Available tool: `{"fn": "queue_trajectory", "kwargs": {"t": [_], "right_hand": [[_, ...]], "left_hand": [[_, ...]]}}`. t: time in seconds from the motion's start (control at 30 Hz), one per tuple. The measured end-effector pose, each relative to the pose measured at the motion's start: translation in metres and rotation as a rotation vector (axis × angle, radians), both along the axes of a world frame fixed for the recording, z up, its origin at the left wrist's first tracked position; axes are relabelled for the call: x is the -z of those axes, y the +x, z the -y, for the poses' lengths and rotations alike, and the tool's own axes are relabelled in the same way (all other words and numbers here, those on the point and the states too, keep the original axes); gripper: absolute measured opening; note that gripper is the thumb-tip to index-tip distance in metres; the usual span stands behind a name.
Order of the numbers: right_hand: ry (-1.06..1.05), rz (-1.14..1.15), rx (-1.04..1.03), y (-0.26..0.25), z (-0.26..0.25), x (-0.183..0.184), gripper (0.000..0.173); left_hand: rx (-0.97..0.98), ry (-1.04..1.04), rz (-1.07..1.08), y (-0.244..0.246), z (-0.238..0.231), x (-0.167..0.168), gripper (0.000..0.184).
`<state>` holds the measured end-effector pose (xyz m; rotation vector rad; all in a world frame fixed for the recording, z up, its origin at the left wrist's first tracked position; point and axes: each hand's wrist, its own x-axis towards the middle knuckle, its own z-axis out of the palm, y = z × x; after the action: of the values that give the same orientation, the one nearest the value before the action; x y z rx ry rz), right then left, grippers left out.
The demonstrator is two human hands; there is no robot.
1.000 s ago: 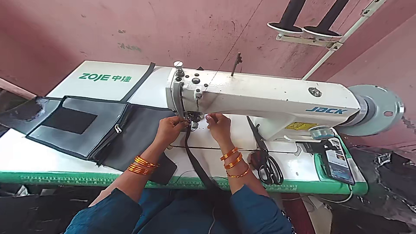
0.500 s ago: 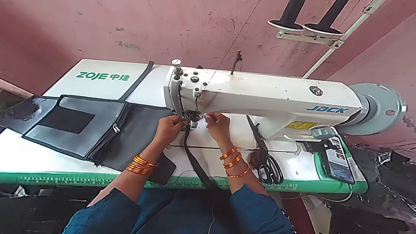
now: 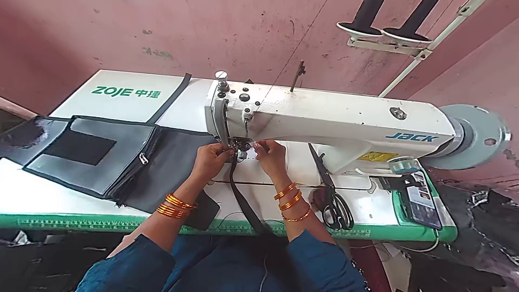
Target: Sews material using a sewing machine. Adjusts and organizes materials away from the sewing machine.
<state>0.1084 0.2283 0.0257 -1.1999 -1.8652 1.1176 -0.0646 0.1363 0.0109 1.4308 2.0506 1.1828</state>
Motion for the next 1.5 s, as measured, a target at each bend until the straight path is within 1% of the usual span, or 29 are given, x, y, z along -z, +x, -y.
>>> {"fn": "queue_trajectory", "kwargs": {"t": [0.27,0.33,0.43,0.5,0.67,0.8,0.93,1.0,1.07,1.1,1.13,1.17,1.2,1.27,1.3,1.33,1.37,1.4,1.43,1.5], "right_hand": [[0.012,0.002,-0.019,0.000,0.001,-0.001,0.012],[0.088,-0.035,-0.101,-0.002,0.004,0.003,0.011],[0.291,-0.104,-0.210,-0.013,0.010,0.015,0.008],[0.346,-0.065,-0.220,-0.022,0.013,0.017,0.008],[0.325,0.099,-0.217,-0.030,0.016,0.011,0.015],[0.406,0.051,-0.201,-0.035,0.020,0.015,0.016],[0.322,0.054,-0.180,-0.036,0.020,0.012,0.023],[0.329,0.123,-0.116,-0.030,0.020,0.008,0.019],[0.313,0.188,-0.056,-0.021,0.016,0.002,0.017],[0.284,0.170,-0.030,-0.018,0.016,0.001,0.017],[0.239,0.101,-0.004,-0.015,0.016,0.002,0.017],[0.152,-0.023,0.014,-0.014,0.016,0.004,0.015],[0.019,-0.219,0.024,-0.012,0.017,0.005,0.015],[-0.290,-0.698,-0.010,-0.005,0.027,0.002,0.020],[-0.410,-0.898,-0.032,0.000,0.033,-0.002,0.023],[-0.496,-1.038,-0.050,0.006,0.040,-0.006,0.028],[-0.560,-1.114,-0.066,0.013,0.049,-0.009,0.032],[-0.592,-1.120,-0.068,0.019,0.058,-0.011,0.036],[-0.602,-1.070,-0.055,0.024,0.067,-0.013,0.036],[-0.567,-0.817,-0.046,0.034,0.086,-0.014,0.029]], "left_hand": [[-0.002,0.016,0.002,0.001,0.000,0.000,0.013],[0.001,0.003,0.029,0.001,-0.001,0.000,0.011],[0.018,-0.032,0.059,-0.001,-0.002,0.000,0.010],[0.050,-0.035,0.080,-0.005,-0.001,0.000,0.009],[0.098,-0.007,0.146,-0.008,-0.001,0.001,0.002],[0.109,-0.022,0.129,-0.008,-0.001,0.000,0.008],[0.118,-0.032,0.168,-0.014,0.002,-0.001,0.019],[0.127,-0.021,0.197,-0.019,0.008,-0.004,0.027],[0.131,0.033,0.156,-0.022,0.016,-0.006,0.027],[0.143,0.066,0.106,-0.023,0.020,-0.007,0.026],[0.167,0.104,0.041,-0.023,0.023,-0.007,0.025],[0.204,0.121,-0.029,-0.023,0.024,-0.007,0.026],[0.253,0.112,-0.102,-0.023,0.025,-0.008,0.026],[0.307,0.094,-0.215,-0.018,0.031,-0.006,0.026],[0.287,0.135,-0.240,-0.015,0.036,-0.004,0.024],[0.242,0.200,-0.243,-0.011,0.040,-0.002,0.021],[0.188,0.267,-0.230,-0.009,0.045,0.000,0.019],[0.137,0.322,-0.211,-0.007,0.048,0.001,0.019],[0.101,0.356,-0.189,-0.007,0.050,0.000,0.020],[0.090,0.369,-0.146,-0.012,0.051,-0.005,0.020]]}}
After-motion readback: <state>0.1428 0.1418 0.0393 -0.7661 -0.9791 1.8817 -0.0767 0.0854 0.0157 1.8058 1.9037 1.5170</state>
